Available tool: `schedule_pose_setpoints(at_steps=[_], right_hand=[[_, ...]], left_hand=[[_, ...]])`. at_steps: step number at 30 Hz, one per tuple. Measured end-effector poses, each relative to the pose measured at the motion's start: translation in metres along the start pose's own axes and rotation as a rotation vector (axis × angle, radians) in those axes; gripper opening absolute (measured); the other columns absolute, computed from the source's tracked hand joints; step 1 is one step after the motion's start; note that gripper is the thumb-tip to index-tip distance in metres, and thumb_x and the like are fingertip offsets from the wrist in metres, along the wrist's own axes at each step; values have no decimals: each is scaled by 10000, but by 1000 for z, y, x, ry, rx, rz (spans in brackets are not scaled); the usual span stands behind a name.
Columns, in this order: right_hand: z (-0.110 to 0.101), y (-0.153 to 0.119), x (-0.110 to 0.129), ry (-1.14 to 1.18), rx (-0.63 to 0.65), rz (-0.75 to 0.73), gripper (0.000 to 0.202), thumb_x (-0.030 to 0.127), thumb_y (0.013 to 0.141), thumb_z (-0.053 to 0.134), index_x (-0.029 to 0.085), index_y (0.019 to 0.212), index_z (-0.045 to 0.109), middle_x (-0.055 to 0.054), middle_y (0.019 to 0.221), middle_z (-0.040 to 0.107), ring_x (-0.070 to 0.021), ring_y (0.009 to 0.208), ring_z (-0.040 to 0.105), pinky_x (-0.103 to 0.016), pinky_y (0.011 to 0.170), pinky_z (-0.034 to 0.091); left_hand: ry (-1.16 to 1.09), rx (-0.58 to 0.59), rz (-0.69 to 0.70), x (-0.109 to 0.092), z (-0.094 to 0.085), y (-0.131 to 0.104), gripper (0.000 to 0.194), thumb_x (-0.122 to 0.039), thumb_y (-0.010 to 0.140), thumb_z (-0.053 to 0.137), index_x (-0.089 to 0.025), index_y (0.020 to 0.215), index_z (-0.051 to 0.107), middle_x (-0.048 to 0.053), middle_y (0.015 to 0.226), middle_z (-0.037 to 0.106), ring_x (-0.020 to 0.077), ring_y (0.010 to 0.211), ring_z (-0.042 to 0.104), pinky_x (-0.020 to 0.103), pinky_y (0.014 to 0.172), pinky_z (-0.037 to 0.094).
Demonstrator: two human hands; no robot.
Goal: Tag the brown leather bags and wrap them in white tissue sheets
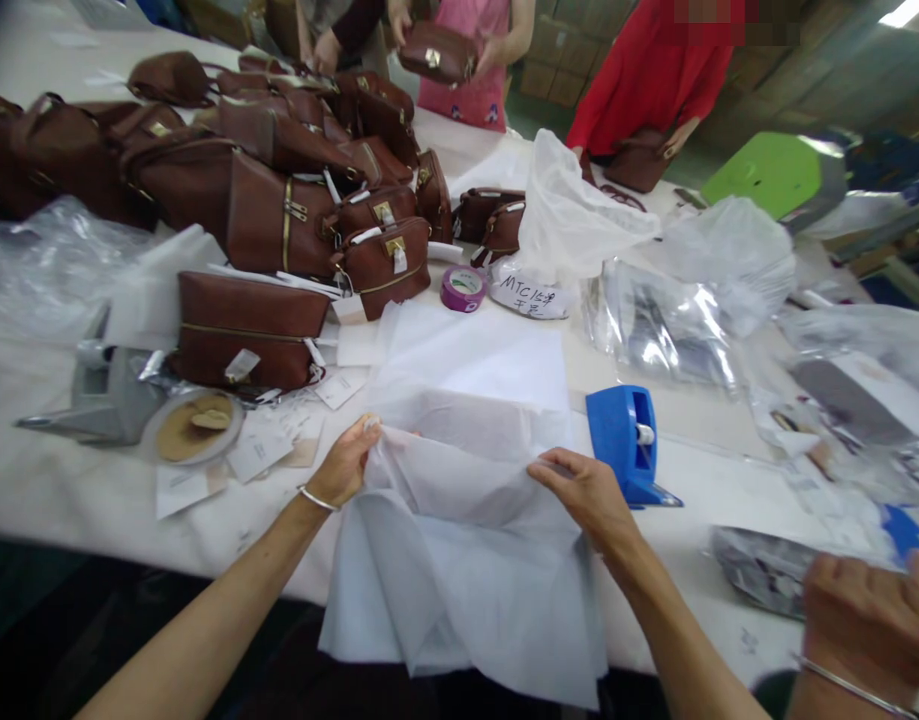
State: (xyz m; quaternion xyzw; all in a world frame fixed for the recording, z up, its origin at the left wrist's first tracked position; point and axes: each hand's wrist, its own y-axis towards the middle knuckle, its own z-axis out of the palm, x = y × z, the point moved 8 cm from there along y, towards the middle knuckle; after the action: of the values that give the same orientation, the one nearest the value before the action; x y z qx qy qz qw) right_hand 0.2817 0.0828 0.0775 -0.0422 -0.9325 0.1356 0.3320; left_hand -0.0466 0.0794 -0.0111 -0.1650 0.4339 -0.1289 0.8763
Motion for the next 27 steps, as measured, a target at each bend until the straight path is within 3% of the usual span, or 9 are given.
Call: schedule_pose_setpoints(at_steps=[3,6,12,15,21,25,27], right_hand=[[2,12,2,23,-89,-58,369,582,722,664,217,752,709,-16,761,713,-219,762,642,-299,729,469],[11,21,-12,52,-93,-27,391,602,698,664,214,726,709,-15,731,708,-218,739,637,-298,714,462],[21,22,-30,68,-89,37,424,632,703,634,215,726,707,-11,705,702,-216,708,629,-291,670,452],[23,22,-31,46,-93,53,401,616,706,640,221,724,709,-4,713,704,-213,719,631,-285,680,443],[25,22,-33,62,-100,57,420,633,700,634,219,710,705,-5,704,703,-212,705,631,-281,660,437],[27,22,-31,79,-93,63,412,630,697,628,224,696,698,-3,690,698,-212,698,633,-279,650,430],[27,22,-29,65,-99,61,393,615,708,622,230,695,697,-3,697,701,-210,699,638,-278,651,428]], left_hand=[[48,-38,34,0,-5,3,435,-443,697,779,-188,753,431,-76,655,464,65,576,462,170,548,394],[180,-67,71,-1,-9,8,438,-515,724,713,-196,755,415,-88,634,426,61,537,400,175,515,349],[720,-180,231,-13,-18,17,277,-459,797,559,-203,797,455,-87,620,390,93,554,398,201,531,327],[863,-242,249,-17,-29,19,249,-456,819,513,-217,829,445,-99,563,371,105,498,381,211,502,304],[1179,-263,304,-30,-40,20,208,-406,839,565,-228,912,487,-80,587,518,140,563,548,230,589,388],[1569,-224,317,-32,-35,24,186,-298,870,579,-223,1034,532,-43,677,605,164,623,615,241,587,412],[1724,-255,442,-46,-23,18,204,-226,879,566,-207,1081,544,5,793,653,184,709,641,257,611,444]])
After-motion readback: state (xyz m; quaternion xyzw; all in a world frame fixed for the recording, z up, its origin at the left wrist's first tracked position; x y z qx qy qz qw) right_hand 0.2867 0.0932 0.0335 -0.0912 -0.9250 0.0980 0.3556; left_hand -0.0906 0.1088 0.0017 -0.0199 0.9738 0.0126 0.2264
